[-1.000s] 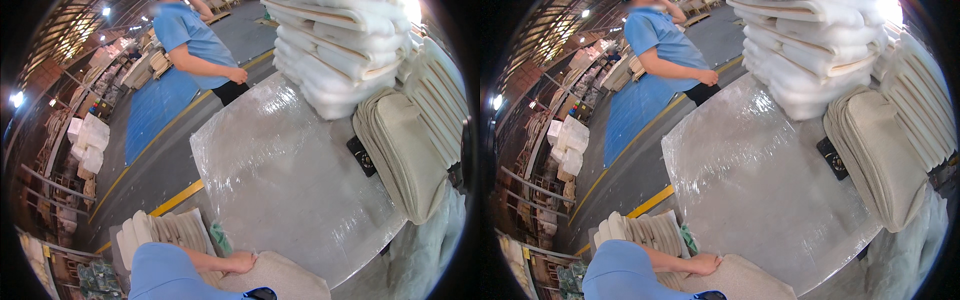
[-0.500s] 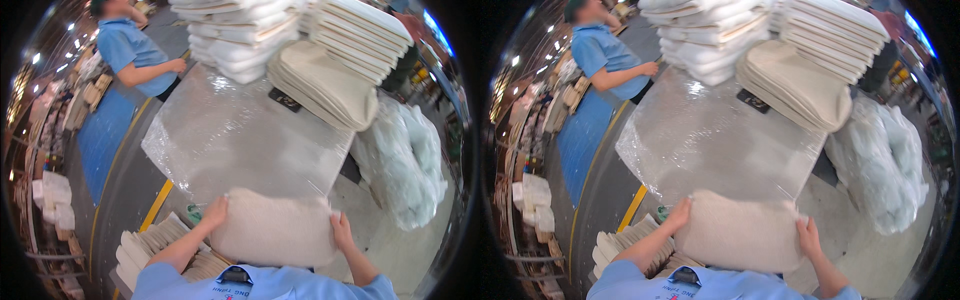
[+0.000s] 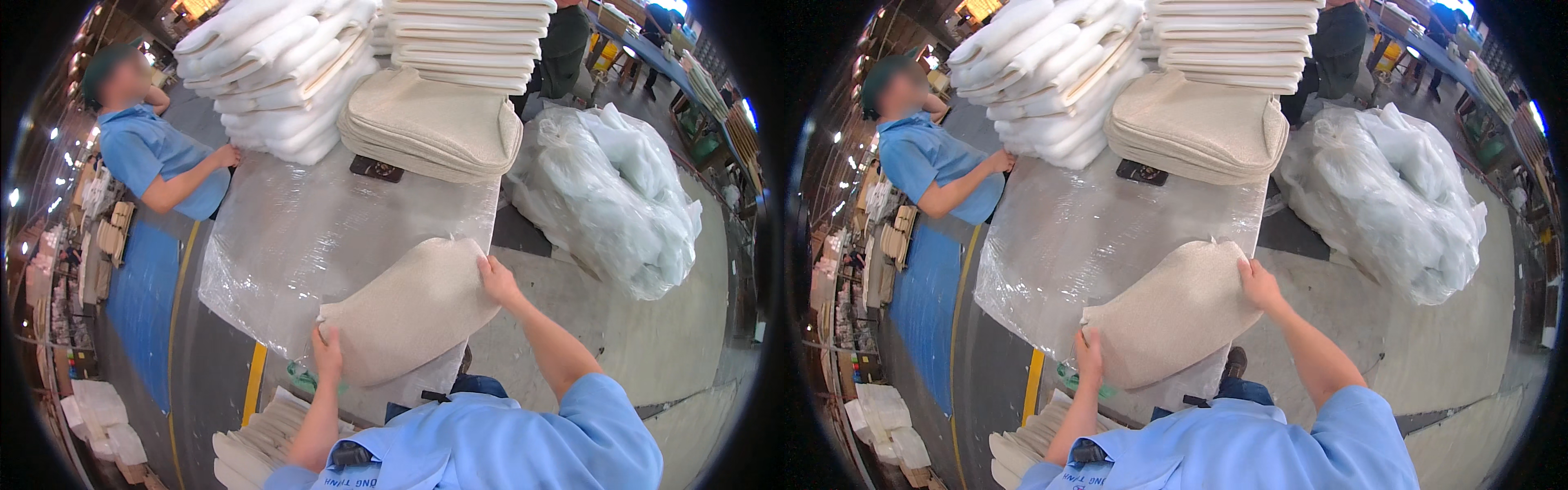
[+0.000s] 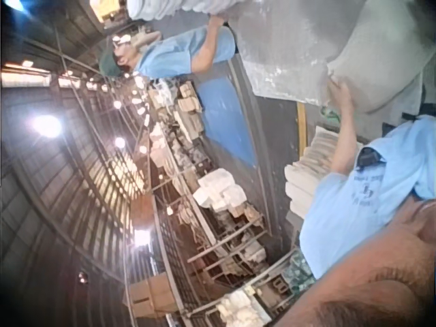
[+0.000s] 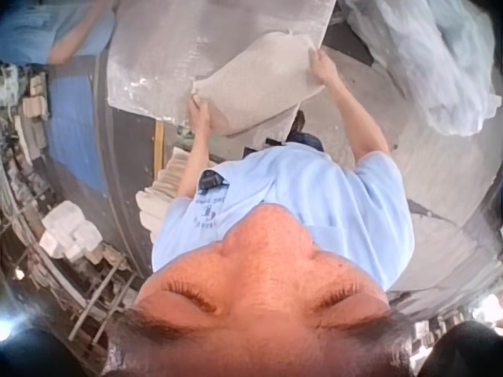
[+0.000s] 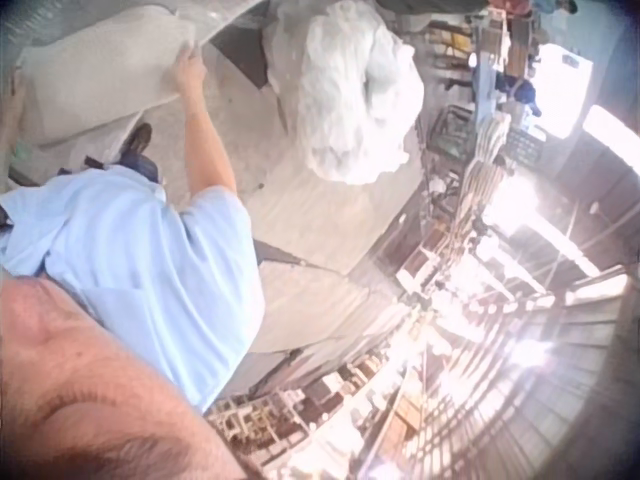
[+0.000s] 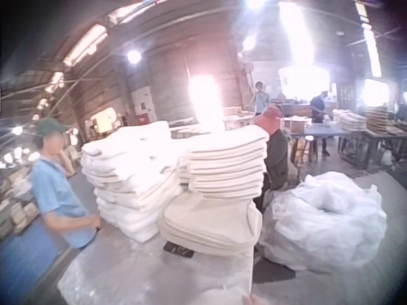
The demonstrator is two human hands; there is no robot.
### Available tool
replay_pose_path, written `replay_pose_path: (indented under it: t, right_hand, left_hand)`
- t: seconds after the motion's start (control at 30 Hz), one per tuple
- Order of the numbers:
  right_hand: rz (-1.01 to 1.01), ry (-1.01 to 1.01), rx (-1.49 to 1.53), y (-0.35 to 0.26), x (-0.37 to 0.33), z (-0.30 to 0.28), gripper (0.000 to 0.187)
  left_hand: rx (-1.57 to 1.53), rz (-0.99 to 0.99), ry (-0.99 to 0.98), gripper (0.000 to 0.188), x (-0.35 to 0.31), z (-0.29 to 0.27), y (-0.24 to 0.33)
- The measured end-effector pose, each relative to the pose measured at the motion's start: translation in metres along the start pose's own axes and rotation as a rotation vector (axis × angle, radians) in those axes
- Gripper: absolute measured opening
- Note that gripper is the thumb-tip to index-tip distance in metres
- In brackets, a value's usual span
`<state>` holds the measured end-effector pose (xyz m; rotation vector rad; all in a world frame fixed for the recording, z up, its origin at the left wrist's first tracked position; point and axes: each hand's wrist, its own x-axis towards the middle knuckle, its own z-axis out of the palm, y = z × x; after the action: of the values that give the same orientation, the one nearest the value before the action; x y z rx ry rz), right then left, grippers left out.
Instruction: The person inserts cylindrical foam inserts into fabric pillow covers and places the finished pillows onto a stack. The person handles the foam and covers by hand, repeatedly repeating the insertion and stacking process.
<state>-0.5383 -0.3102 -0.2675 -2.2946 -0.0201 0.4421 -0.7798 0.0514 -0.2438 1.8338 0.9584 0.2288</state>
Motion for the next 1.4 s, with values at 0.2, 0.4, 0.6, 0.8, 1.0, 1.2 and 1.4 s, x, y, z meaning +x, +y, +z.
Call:
replay_pose_path:
  t: [0.2,0.4,0.6,0.8,1.0,1.2,1.4]
  right_hand:
    - [0.096,-0.011,-0.122,-0.012,-0.009,0.009,0.05]
    - [0.07,-0.008,-0.128,-0.005,-0.005,0.011,0.049]
    - [0.003,0.028,-0.113,-0.01,0.0,0.019,0.052]
    - [0.051,0.056,-0.073,0.014,-0.001,0.015,0.059]
    - [-0.025,0.043,-0.073,0.008,-0.004,0.02,0.062]
    - [-0.019,-0.008,-0.103,0.011,-0.001,0.022,0.065]
    - [-0.076,0.018,-0.073,0.02,-0.001,0.022,0.066]
  left_hand:
    - [0.191,-0.05,0.114,0.075,-0.007,0.019,0.012]
    - [0.312,-0.195,0.091,0.076,0.012,0.024,0.02]
    - [0.316,-0.185,0.115,0.071,0.012,0.002,0.006]
    - [0.191,0.218,-0.688,0.07,-0.067,-0.033,0.151]
    - [-0.488,0.881,-1.551,0.042,-0.176,-0.036,0.262]
    - [-0.671,1.161,-0.959,0.007,-0.21,-0.035,0.248]
    - [-0.885,1.234,-0.643,0.018,-0.227,-0.021,0.267]
